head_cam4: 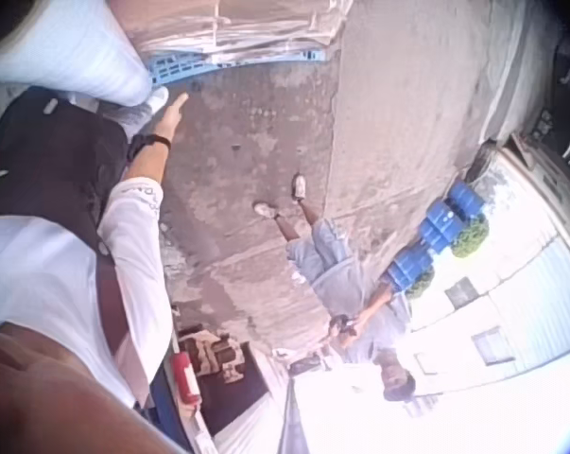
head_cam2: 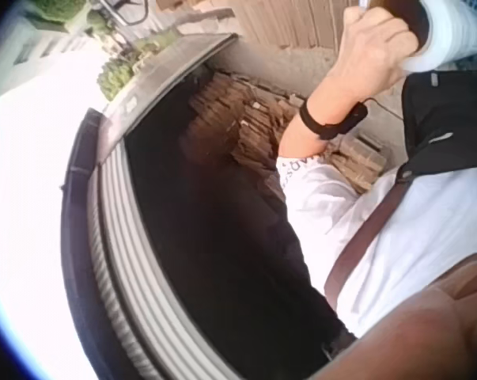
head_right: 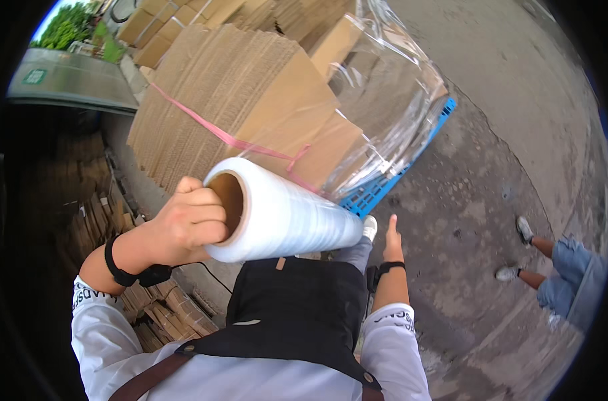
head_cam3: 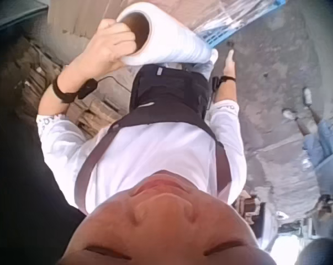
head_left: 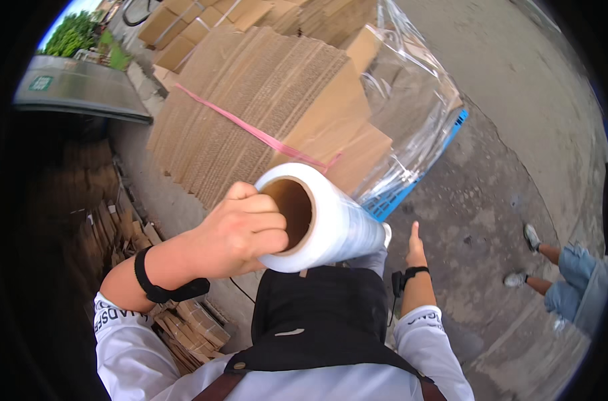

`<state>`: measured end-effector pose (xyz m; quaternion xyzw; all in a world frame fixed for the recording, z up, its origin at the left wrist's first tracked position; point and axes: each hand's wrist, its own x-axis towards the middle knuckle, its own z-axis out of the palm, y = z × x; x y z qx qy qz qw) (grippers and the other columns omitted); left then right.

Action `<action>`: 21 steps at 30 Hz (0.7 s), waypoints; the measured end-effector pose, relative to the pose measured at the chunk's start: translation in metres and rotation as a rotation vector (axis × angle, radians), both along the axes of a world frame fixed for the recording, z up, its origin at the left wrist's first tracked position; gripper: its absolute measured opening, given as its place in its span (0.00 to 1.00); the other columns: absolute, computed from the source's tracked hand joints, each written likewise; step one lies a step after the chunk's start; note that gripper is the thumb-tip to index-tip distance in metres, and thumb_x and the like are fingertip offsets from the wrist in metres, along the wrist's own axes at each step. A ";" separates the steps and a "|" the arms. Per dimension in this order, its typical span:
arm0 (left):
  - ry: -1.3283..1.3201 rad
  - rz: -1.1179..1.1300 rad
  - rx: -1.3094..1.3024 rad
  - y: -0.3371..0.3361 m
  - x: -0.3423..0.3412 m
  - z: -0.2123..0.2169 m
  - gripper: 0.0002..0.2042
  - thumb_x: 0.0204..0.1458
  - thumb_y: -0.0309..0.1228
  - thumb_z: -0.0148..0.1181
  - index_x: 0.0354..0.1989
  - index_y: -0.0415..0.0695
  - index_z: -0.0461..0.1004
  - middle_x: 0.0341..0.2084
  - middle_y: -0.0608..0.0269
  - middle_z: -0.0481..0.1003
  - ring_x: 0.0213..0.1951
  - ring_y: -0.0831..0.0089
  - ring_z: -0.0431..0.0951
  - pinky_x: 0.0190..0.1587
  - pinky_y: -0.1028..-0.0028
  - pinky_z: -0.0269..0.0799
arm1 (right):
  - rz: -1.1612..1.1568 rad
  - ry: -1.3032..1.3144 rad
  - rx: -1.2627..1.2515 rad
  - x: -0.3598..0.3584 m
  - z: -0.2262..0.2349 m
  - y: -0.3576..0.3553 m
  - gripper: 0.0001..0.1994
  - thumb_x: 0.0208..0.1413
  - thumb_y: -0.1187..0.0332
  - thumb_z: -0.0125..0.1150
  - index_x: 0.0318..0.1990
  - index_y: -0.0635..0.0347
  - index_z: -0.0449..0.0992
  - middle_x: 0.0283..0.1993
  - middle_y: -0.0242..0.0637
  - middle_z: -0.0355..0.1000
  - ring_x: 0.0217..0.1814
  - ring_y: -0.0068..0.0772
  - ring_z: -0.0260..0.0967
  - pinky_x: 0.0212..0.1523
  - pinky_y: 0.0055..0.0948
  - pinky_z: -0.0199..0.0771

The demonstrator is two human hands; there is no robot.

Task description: Wrapping a pallet of cardboard bundles with plastic film and moving it with a pallet jack.

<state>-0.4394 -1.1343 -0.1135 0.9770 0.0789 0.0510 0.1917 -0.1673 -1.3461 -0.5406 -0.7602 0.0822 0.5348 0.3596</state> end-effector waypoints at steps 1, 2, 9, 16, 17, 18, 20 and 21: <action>0.058 -0.045 -0.010 0.004 -0.005 -0.004 0.13 0.29 0.30 0.63 0.18 0.50 0.62 0.20 0.70 0.61 0.28 0.72 0.65 0.37 0.70 0.52 | -0.216 0.242 -0.039 -0.019 -0.033 -0.014 0.59 0.44 0.24 0.42 0.66 0.75 0.41 0.68 0.58 0.48 0.73 0.48 0.39 0.69 0.45 0.37; 0.101 -0.055 -0.059 0.001 -0.010 -0.004 0.10 0.32 0.29 0.60 0.19 0.50 0.62 0.21 0.70 0.60 0.30 0.73 0.65 0.37 0.71 0.52 | -0.234 0.458 0.068 -0.045 -0.040 -0.007 0.57 0.45 0.24 0.42 0.65 0.74 0.45 0.64 0.55 0.56 0.70 0.49 0.47 0.66 0.46 0.47; 0.105 -0.066 0.121 -0.003 -0.039 0.018 0.10 0.41 0.36 0.58 0.21 0.49 0.63 0.23 0.70 0.60 0.31 0.74 0.65 0.41 0.70 0.55 | -0.339 0.784 0.362 -0.136 -0.032 0.003 0.29 0.60 0.45 0.40 0.58 0.60 0.64 0.56 0.41 0.68 0.56 0.44 0.67 0.58 0.43 0.65; -0.001 -0.382 -0.312 0.046 -0.054 0.029 0.26 0.36 0.56 0.65 0.22 0.43 0.66 0.21 0.64 0.62 0.25 0.67 0.65 0.36 0.69 0.58 | -0.789 0.611 0.679 -0.216 0.004 -0.043 0.29 0.59 0.47 0.39 0.59 0.60 0.63 0.58 0.42 0.66 0.58 0.44 0.64 0.61 0.43 0.61; -0.007 -0.398 -0.268 0.053 -0.061 0.031 0.27 0.37 0.57 0.64 0.21 0.42 0.66 0.19 0.64 0.62 0.24 0.67 0.65 0.34 0.70 0.58 | -0.905 0.561 0.695 -0.240 0.018 -0.048 0.29 0.58 0.47 0.39 0.59 0.60 0.63 0.60 0.42 0.65 0.61 0.44 0.62 0.62 0.43 0.58; -0.012 -0.409 -0.221 0.060 -0.068 0.033 0.27 0.38 0.58 0.64 0.20 0.42 0.67 0.18 0.64 0.63 0.22 0.66 0.65 0.32 0.70 0.58 | -1.018 0.518 0.713 -0.266 0.030 -0.051 0.30 0.57 0.47 0.39 0.60 0.60 0.62 0.61 0.42 0.63 0.63 0.44 0.59 0.64 0.44 0.55; 0.164 -0.515 -0.172 0.069 -0.069 0.049 0.29 0.39 0.59 0.63 0.19 0.39 0.67 0.17 0.58 0.66 0.20 0.62 0.68 0.29 0.68 0.62 | -1.197 0.286 0.598 -0.314 0.079 -0.025 0.32 0.54 0.46 0.41 0.61 0.58 0.60 0.64 0.39 0.59 0.67 0.41 0.53 0.66 0.44 0.53; 0.288 -0.557 -0.203 0.064 -0.056 0.056 0.30 0.40 0.59 0.62 0.21 0.37 0.69 0.19 0.54 0.69 0.22 0.59 0.71 0.29 0.66 0.64 | -1.305 0.268 0.709 -0.340 0.065 -0.042 0.34 0.54 0.43 0.41 0.62 0.58 0.59 0.65 0.38 0.58 0.67 0.42 0.53 0.65 0.44 0.53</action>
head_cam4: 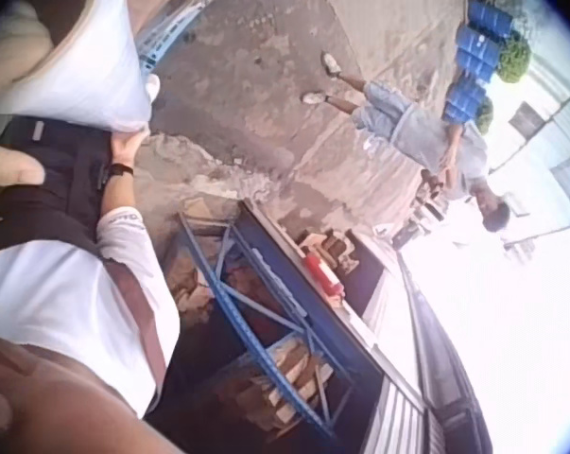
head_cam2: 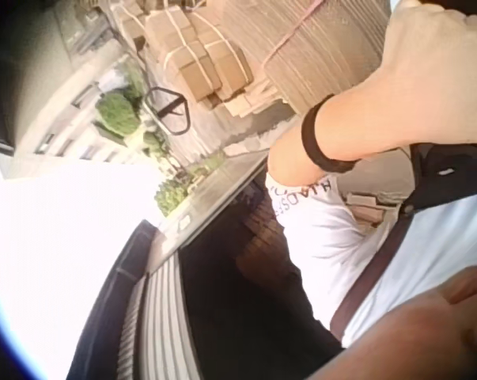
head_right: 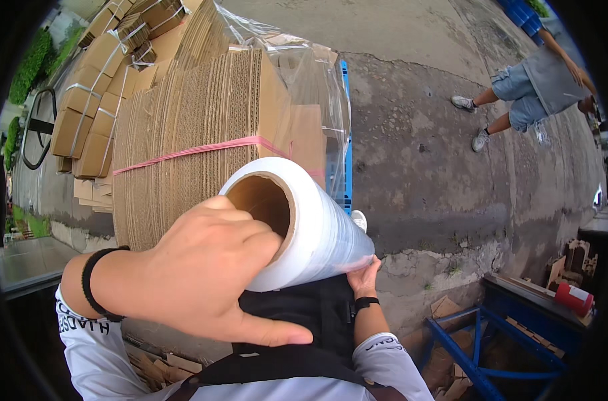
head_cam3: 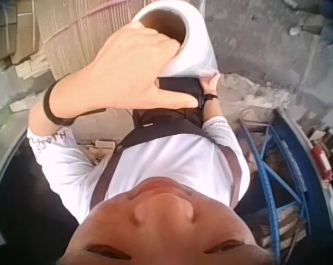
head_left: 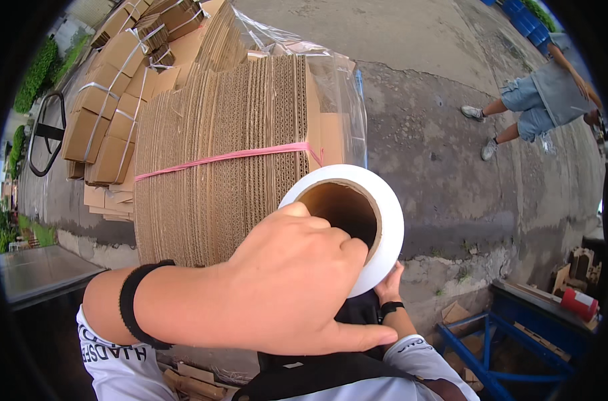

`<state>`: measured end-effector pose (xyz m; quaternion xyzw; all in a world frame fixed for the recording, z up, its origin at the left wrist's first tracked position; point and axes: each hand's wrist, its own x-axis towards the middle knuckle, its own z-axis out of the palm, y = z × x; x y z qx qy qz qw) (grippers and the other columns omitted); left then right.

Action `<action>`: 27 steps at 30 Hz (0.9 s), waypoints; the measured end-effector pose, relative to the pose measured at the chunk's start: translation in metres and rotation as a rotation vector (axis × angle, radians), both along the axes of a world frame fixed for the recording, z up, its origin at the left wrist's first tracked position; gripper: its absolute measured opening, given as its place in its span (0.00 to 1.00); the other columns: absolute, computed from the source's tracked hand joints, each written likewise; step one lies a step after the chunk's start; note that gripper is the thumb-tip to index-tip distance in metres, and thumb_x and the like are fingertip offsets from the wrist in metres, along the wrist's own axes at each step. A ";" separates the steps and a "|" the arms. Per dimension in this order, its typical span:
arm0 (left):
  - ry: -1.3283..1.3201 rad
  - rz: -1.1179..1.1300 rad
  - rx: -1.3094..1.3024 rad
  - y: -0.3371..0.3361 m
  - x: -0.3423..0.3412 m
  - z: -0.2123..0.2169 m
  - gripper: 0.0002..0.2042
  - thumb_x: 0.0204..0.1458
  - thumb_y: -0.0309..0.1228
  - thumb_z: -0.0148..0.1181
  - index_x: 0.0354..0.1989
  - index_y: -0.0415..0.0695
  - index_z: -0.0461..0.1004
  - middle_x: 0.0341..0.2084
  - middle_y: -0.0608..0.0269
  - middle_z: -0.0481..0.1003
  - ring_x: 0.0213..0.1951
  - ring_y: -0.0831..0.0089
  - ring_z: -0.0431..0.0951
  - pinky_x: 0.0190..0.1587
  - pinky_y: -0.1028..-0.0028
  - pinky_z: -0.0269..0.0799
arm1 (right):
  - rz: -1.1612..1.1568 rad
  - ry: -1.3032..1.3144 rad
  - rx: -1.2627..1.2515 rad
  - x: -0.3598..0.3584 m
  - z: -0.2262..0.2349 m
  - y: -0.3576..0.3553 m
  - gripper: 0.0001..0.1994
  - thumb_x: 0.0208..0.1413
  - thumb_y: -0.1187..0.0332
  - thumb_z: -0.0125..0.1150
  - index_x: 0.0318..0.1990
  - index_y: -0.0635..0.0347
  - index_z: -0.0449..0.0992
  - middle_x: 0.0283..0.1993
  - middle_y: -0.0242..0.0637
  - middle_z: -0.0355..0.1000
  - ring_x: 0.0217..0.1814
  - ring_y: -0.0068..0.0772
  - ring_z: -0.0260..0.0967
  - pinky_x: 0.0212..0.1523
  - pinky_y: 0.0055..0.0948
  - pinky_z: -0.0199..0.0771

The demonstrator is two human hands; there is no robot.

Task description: Wrapping a pallet of cardboard bundles with plastic film and moving it with a pallet jack.

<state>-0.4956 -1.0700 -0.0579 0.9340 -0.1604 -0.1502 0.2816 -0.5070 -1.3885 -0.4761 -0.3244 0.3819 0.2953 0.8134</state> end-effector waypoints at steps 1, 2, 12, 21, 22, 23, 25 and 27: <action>0.136 -0.037 0.015 -0.007 0.012 0.006 0.31 0.42 0.59 0.62 0.22 0.35 0.71 0.20 0.51 0.72 0.24 0.56 0.73 0.30 0.64 0.67 | -0.111 -0.026 0.084 -0.030 -0.019 -0.014 0.36 0.55 0.39 0.40 0.63 0.57 0.57 0.66 0.38 0.56 0.67 0.43 0.52 0.65 0.44 0.54; 0.135 0.021 -0.200 -0.009 0.014 -0.008 0.31 0.44 0.58 0.60 0.26 0.32 0.73 0.22 0.46 0.74 0.27 0.52 0.76 0.32 0.62 0.70 | -0.149 -0.020 0.102 -0.052 -0.018 -0.007 0.40 0.53 0.34 0.38 0.64 0.56 0.55 0.67 0.38 0.55 0.67 0.44 0.52 0.64 0.44 0.54; -0.231 -0.740 0.040 -0.003 -0.100 0.018 0.13 0.26 0.32 0.63 0.21 0.38 0.71 0.21 0.58 0.70 0.26 0.57 0.71 0.30 0.63 0.61 | -0.310 -0.064 0.090 -0.097 -0.006 -0.014 0.43 0.55 0.34 0.38 0.66 0.63 0.49 0.69 0.44 0.49 0.70 0.45 0.46 0.66 0.45 0.49; 0.335 0.166 -0.008 0.021 -0.138 0.035 0.26 0.46 0.47 0.67 0.37 0.30 0.74 0.28 0.58 0.77 0.30 0.75 0.76 0.35 0.78 0.72 | -0.567 -0.033 0.341 -0.278 0.019 0.071 0.36 0.56 0.40 0.38 0.64 0.56 0.56 0.67 0.38 0.54 0.68 0.40 0.50 0.68 0.51 0.40; 0.228 0.165 -0.164 0.027 -0.152 0.035 0.24 0.44 0.44 0.69 0.36 0.32 0.74 0.29 0.59 0.77 0.31 0.76 0.76 0.34 0.77 0.72 | -0.536 -0.056 0.333 -0.294 0.020 0.082 0.41 0.53 0.34 0.40 0.64 0.58 0.54 0.68 0.41 0.52 0.69 0.39 0.48 0.69 0.54 0.36; 0.218 0.188 -0.146 0.038 -0.165 0.043 0.24 0.44 0.44 0.69 0.36 0.32 0.74 0.29 0.59 0.77 0.31 0.76 0.76 0.34 0.77 0.72 | -0.515 -0.053 0.356 -0.294 0.023 0.085 0.41 0.53 0.34 0.40 0.64 0.58 0.54 0.68 0.41 0.52 0.69 0.39 0.48 0.69 0.54 0.36; 0.318 -0.076 -0.034 0.067 -0.186 0.055 0.20 0.41 0.39 0.72 0.36 0.35 0.76 0.29 0.58 0.77 0.30 0.73 0.77 0.34 0.74 0.71 | -0.417 -0.158 0.221 -0.296 0.035 0.064 0.47 0.50 0.29 0.39 0.64 0.62 0.53 0.67 0.45 0.50 0.70 0.44 0.45 0.68 0.46 0.41; -0.026 -0.479 0.154 0.079 -0.213 0.052 0.15 0.38 0.31 0.70 0.35 0.40 0.76 0.33 0.55 0.75 0.37 0.56 0.73 0.43 0.64 0.66 | -0.510 -0.164 0.048 -0.277 0.027 0.053 0.49 0.49 0.29 0.42 0.65 0.64 0.51 0.68 0.46 0.47 0.70 0.45 0.45 0.66 0.47 0.48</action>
